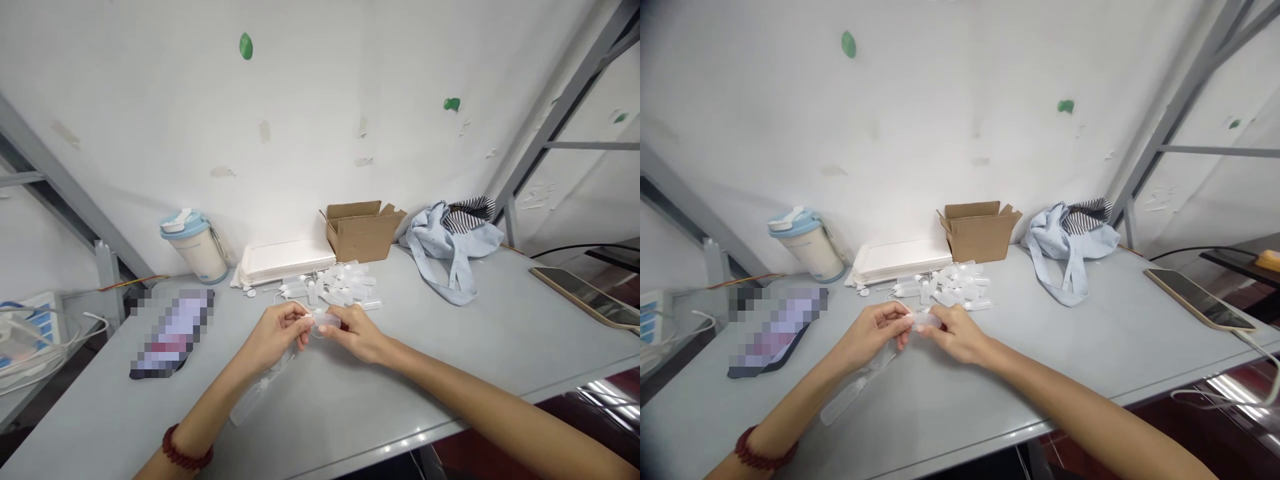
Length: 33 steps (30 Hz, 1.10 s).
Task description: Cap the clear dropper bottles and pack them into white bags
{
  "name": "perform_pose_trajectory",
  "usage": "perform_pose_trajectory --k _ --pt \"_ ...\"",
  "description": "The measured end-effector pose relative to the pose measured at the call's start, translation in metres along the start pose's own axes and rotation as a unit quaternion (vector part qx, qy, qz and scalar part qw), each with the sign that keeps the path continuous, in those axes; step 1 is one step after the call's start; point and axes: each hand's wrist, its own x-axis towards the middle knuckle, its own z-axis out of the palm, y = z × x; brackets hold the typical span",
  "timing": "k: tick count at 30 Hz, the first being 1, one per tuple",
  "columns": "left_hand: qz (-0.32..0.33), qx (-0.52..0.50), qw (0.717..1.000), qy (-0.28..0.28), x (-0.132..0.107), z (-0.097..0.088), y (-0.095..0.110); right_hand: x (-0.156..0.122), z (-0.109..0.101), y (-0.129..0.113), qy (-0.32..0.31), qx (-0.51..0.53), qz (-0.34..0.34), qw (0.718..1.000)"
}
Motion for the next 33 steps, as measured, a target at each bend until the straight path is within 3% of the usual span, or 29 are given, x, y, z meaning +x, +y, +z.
perform_pose_trajectory --k 4,7,14,22,28,33 --pt "0.030 -0.005 1.000 0.006 -0.001 0.002 -0.001 0.003 -0.001 -0.003 -0.043 0.200 0.098 0.974" --pt "0.034 0.004 0.999 0.007 -0.001 0.002 0.001 0.005 -0.002 -0.004 -0.067 0.262 0.121 0.955" --pt "-0.008 0.026 1.000 -0.004 0.000 -0.003 0.006 0.003 -0.002 -0.006 -0.015 0.061 0.032 0.997" --pt "-0.040 -0.020 0.999 0.004 -0.001 -0.004 0.007 -0.003 0.002 0.000 0.022 -0.113 -0.083 0.990" --pt "-0.025 -0.008 1.000 -0.016 -0.003 -0.006 0.006 -0.001 -0.003 -0.003 0.027 -0.083 -0.058 0.995" --pt "0.067 0.150 0.986 0.026 -0.010 0.001 0.010 0.001 -0.007 -0.005 -0.031 0.109 -0.009 0.994"
